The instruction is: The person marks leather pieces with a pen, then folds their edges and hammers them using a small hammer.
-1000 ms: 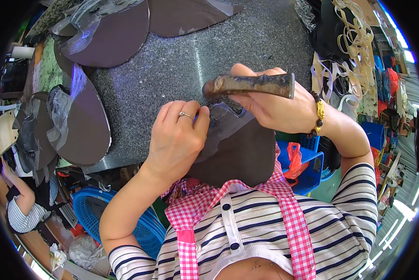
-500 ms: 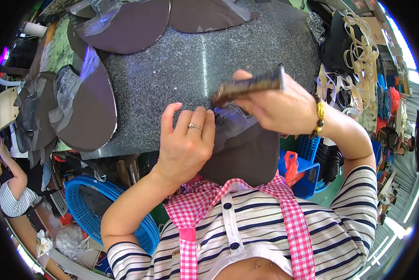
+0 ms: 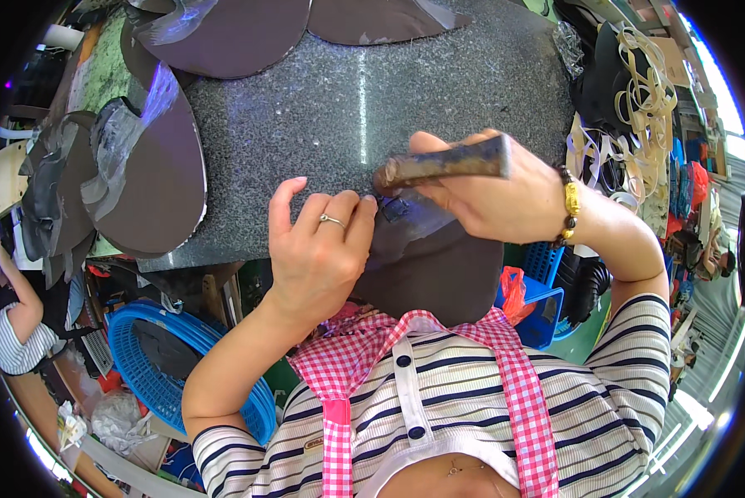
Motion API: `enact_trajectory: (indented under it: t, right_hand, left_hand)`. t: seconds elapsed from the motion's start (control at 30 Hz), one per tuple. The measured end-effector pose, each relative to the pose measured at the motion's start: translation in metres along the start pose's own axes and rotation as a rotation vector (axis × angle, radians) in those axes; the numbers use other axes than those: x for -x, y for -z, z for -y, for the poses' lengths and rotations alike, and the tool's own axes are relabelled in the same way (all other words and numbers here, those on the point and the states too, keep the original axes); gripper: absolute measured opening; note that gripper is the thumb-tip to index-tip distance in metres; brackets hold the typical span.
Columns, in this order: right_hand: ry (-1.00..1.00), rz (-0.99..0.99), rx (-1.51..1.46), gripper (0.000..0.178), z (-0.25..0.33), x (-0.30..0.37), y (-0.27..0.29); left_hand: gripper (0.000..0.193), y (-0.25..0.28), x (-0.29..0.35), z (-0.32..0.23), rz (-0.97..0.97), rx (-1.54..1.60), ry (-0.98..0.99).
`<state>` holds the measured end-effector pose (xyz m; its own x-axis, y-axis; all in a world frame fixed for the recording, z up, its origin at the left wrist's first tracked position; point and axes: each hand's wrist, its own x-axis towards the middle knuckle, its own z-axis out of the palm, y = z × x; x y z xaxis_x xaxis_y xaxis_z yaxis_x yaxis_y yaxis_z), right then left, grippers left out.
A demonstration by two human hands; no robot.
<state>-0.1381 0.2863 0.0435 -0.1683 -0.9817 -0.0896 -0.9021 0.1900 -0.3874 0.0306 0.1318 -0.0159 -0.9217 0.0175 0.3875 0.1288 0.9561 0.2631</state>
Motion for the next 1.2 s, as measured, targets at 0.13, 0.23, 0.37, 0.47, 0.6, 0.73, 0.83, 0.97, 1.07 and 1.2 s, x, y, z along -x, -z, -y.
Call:
enact_trajectory:
  t: [0.13,0.23,0.37,0.47,0.6,0.73,0.83,0.97,1.07,1.2]
  right_hand:
    - [0.116,-0.178,-0.071,0.024,-0.012,-0.007,-0.001]
    - [0.050,-0.015,-0.053,0.030,0.005,-0.001,0.001]
    - [0.184,0.027,0.094,0.039,0.002,-0.006,0.004]
    - [0.111,-0.012,-0.024,0.036,-0.002,-0.008,0.001]
    - [0.191,-0.014,0.031,0.031,0.010,-0.008,0.001]
    - [0.100,-0.177,0.054,0.018,-0.016,-0.008,0.007]
    - [0.034,-0.154,0.089,0.018,-0.013,0.004,0.031]
    - [-0.110,0.031,0.112,0.021,-0.016,0.021,0.020]
    - [-0.235,-0.003,-0.011,0.015,-0.017,0.031,0.010]
    - [-0.157,-0.082,-0.123,0.013,-0.023,0.026,0.023]
  left_hand:
    - [0.021,-0.002,-0.003,0.000,-0.001,-0.026,-0.020]
    - [0.018,-0.001,0.001,0.000,0.003,0.047,0.045]
    - [0.016,0.001,0.009,-0.002,0.010,0.110,0.117]
    - [0.015,-0.003,0.011,-0.012,-0.010,0.011,0.123]
    - [0.014,-0.006,0.009,-0.007,-0.093,0.163,0.214]
    - [0.011,-0.016,-0.009,0.010,-0.084,0.185,0.229]
    - [0.010,-0.023,-0.045,0.024,0.017,0.025,0.001]
    - [0.015,-0.030,-0.066,0.035,-0.004,0.132,-0.164]
    - [0.019,-0.029,-0.058,0.040,-0.006,0.330,-0.023]
    - [0.015,-0.028,-0.057,0.039,-0.046,0.301,-0.054]
